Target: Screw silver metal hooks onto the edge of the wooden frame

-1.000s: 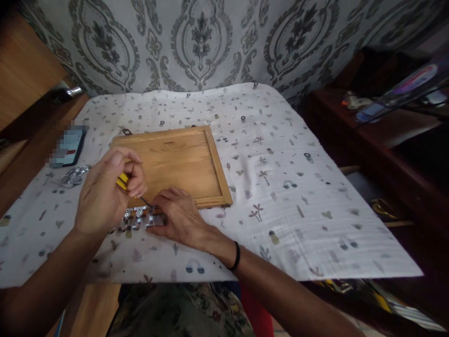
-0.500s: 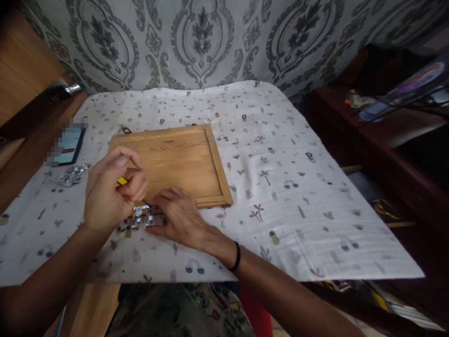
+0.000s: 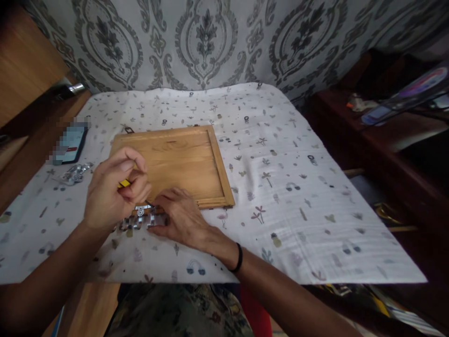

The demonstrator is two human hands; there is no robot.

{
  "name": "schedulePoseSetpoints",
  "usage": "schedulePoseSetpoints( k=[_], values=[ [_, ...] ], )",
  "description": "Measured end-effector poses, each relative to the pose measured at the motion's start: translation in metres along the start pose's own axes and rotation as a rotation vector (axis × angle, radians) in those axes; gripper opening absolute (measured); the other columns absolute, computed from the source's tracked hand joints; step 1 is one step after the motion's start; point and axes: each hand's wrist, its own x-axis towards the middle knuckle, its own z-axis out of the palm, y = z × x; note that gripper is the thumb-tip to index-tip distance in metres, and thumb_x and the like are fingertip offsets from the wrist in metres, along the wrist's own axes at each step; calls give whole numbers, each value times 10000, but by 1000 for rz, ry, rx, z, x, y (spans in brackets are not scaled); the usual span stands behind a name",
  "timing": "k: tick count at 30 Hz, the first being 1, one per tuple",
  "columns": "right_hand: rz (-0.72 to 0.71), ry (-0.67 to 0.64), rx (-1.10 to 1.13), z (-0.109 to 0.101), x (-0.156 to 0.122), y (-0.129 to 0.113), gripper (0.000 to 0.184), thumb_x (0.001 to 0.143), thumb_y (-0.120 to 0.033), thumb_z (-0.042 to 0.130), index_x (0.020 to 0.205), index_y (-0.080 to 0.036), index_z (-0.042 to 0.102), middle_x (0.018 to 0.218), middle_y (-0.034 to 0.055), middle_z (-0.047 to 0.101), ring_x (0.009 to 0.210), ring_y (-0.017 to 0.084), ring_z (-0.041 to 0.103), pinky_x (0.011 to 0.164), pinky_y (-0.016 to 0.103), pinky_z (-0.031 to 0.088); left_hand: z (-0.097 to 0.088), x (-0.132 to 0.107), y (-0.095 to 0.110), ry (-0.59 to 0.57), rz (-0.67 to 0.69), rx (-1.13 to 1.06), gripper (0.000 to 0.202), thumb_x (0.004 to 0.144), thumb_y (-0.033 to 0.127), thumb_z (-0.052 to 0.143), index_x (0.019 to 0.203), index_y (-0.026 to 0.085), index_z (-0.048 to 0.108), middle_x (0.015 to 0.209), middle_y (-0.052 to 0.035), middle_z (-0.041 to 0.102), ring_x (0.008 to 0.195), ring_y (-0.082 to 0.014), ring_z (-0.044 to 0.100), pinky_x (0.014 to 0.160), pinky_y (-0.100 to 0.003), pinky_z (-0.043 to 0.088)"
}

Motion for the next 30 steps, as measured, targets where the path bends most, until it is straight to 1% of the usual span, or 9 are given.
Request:
schedulePoseSetpoints(
  k=[7,10,15,19,22,24,27,30],
  values=[
    [-1,21,-4,0,0,-1,470,721,-372,899,1090,-171,690,1101,96,708,1044,282,615,902,421,492,0,-2,0,94,48,12,192,936,275,556,758,202,551,459,112,239,381,-46,115,391,-155,214],
    [5,21,3,-1,0,-1,470,709,-366,907,1085,-183,693,1108,88,713,1049,282,615,908,419,491,-1,-1,1,62,39,26,180,924,300,570,771,206,558,457,116,224,380,-48,115,388,-154,211],
    [4,-2,19,-3,0,-2,477,715,-326,905,1109,-157,697,1153,101,712,1090,288,619,942,424,486,-1,1,3,24,-2,51,142,905,271,562,780,203,555,443,122,218,379,-50,112,389,-154,197],
    [7,-1,15,-3,0,-2,465,713,-332,905,1100,-180,697,1132,92,716,1075,287,624,922,429,489,-1,1,3,43,6,35,140,908,264,552,784,200,562,450,118,217,382,-51,115,392,-153,205],
    [2,7,12,-3,0,-1,472,710,-338,907,1096,-171,693,1100,89,718,1047,284,619,901,424,486,-2,1,1,67,12,9,147,915,232,537,776,199,569,455,114,207,391,-52,108,394,-153,205],
    [1,12,15,-2,0,-1,473,710,-339,908,1094,-168,692,1097,87,717,1040,279,615,897,417,482,-3,0,2,63,20,-12,163,923,223,530,769,200,579,457,110,203,394,-52,101,393,-157,199],
    [-1,17,8,-2,0,0,464,716,-339,904,1089,-170,687,1102,87,710,1041,273,610,897,408,477,-4,-3,8,54,57,-43,181,939,248,541,777,205,610,460,102,199,389,-52,98,393,-170,196],
    [-13,15,-8,-1,-1,0,462,720,-347,901,1084,-168,678,1080,83,704,1009,264,606,864,387,474,-3,-9,18,74,69,-43,178,935,258,572,776,211,635,458,97,192,380,-50,103,393,-180,195]
  ],
)
